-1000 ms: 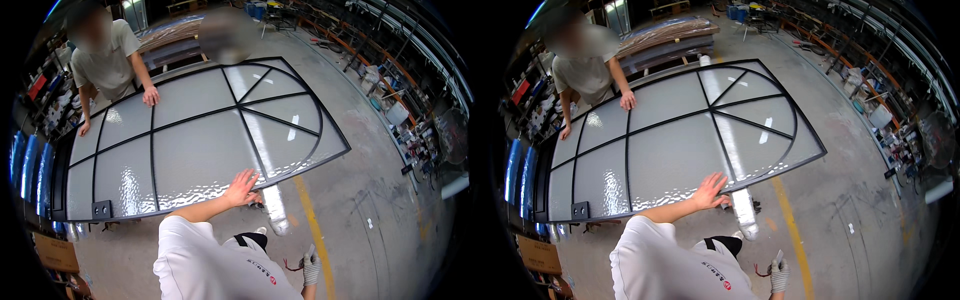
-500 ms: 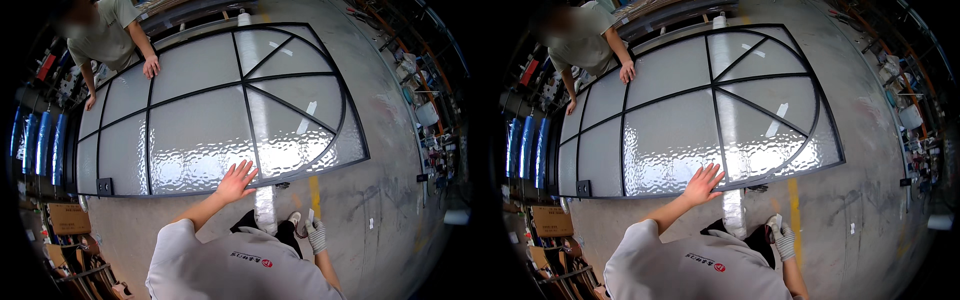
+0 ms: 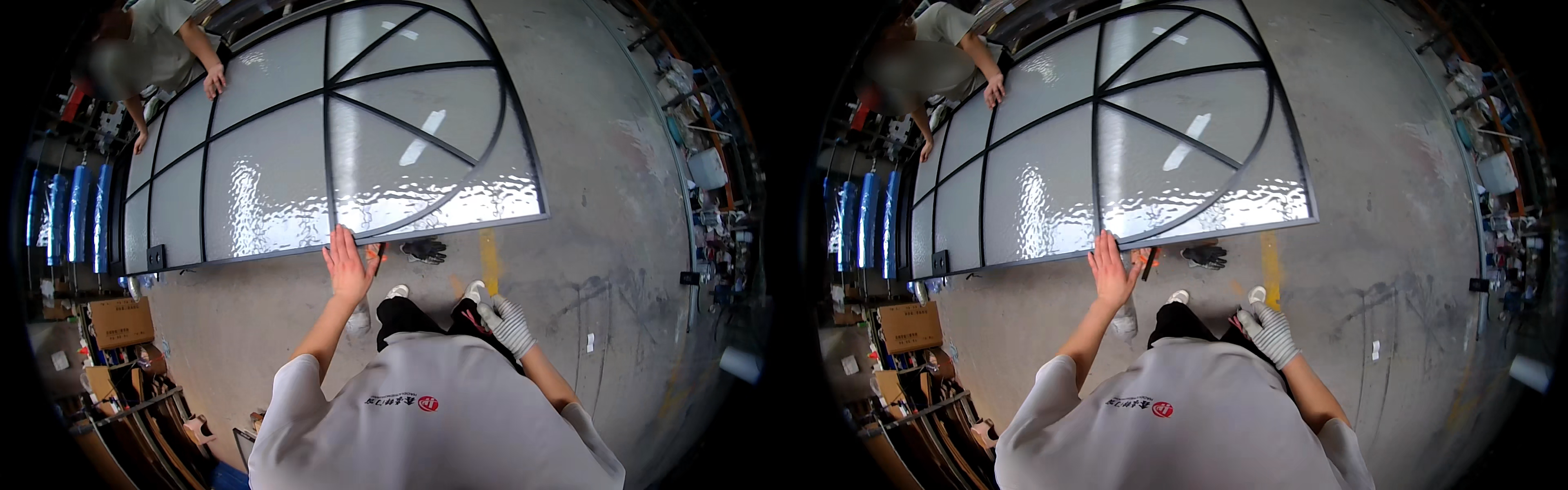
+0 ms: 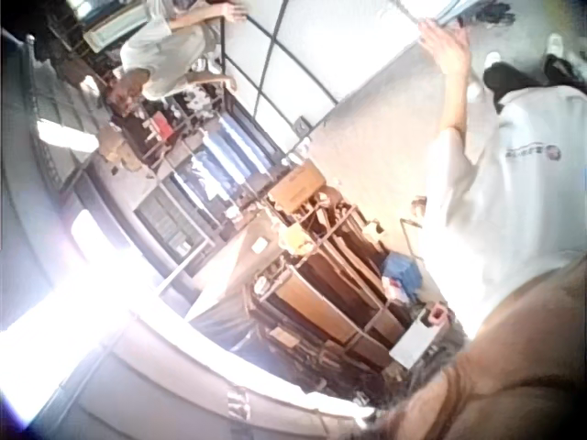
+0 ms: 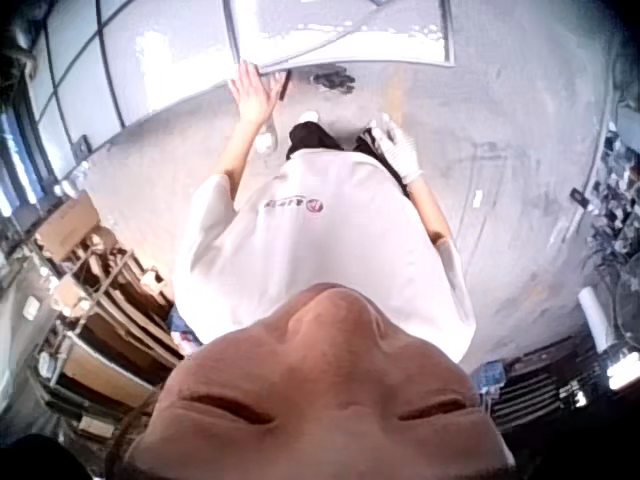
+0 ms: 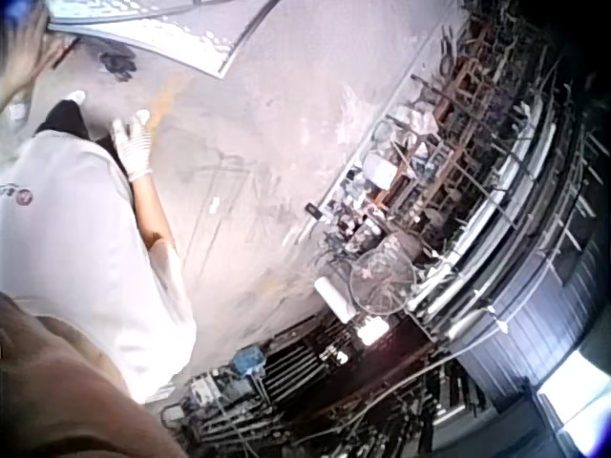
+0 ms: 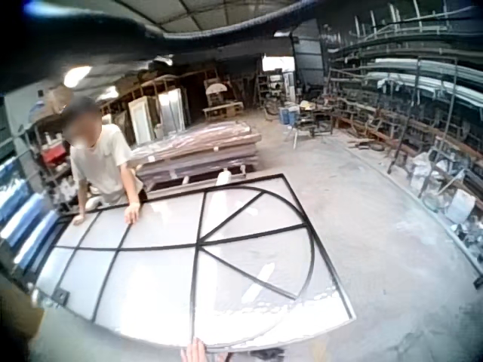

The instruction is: The person and a colleague assemble a large glass door with a black metal frame. They align the frame sections, fit the glass panels, and secure the hardware, including a lock plate, while working together in a workshop.

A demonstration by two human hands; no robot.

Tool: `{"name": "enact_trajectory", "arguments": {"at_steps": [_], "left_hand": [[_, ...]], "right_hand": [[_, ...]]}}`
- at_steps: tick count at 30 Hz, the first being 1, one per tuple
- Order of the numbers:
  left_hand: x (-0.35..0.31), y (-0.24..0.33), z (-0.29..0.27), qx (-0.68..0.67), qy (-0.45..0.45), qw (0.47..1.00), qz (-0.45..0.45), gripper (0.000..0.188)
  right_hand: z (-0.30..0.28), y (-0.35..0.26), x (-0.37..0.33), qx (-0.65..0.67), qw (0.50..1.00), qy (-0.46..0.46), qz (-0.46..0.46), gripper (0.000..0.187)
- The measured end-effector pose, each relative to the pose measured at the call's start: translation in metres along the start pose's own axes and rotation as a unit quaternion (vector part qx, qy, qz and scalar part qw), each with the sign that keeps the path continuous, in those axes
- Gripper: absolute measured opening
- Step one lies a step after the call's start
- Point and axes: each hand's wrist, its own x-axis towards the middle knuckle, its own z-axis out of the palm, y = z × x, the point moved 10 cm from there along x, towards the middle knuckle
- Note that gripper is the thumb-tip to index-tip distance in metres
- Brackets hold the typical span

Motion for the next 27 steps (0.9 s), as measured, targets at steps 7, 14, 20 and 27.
{"name": "enact_trajectory", "arguments": {"at_steps": [7,14,20,27], "left_hand": [[0.014,0.159,0.028,0.016,-0.065,0.983,0.170,0.090],[0.034,0.280,0.054,-0.076,-0.110,0.949,0.284,0.079],[0.047,0.321,0.051,-0.186,-0.098,0.933,0.293,0.064],[0.089,0.360,0.066,-0.220,-0.180,0.916,0.283,0.023]], "right_hand": [[-0.129,0.072,-0.041,0.183,0.970,0.140,0.081,0.029],[-0.158,0.079,-0.030,0.197,0.966,0.156,0.056,0.027],[-0.178,0.059,0.008,0.153,0.978,0.134,0.047,0.026],[-0.220,0.029,0.083,0.137,0.983,0.104,0.065,0.024]]}}
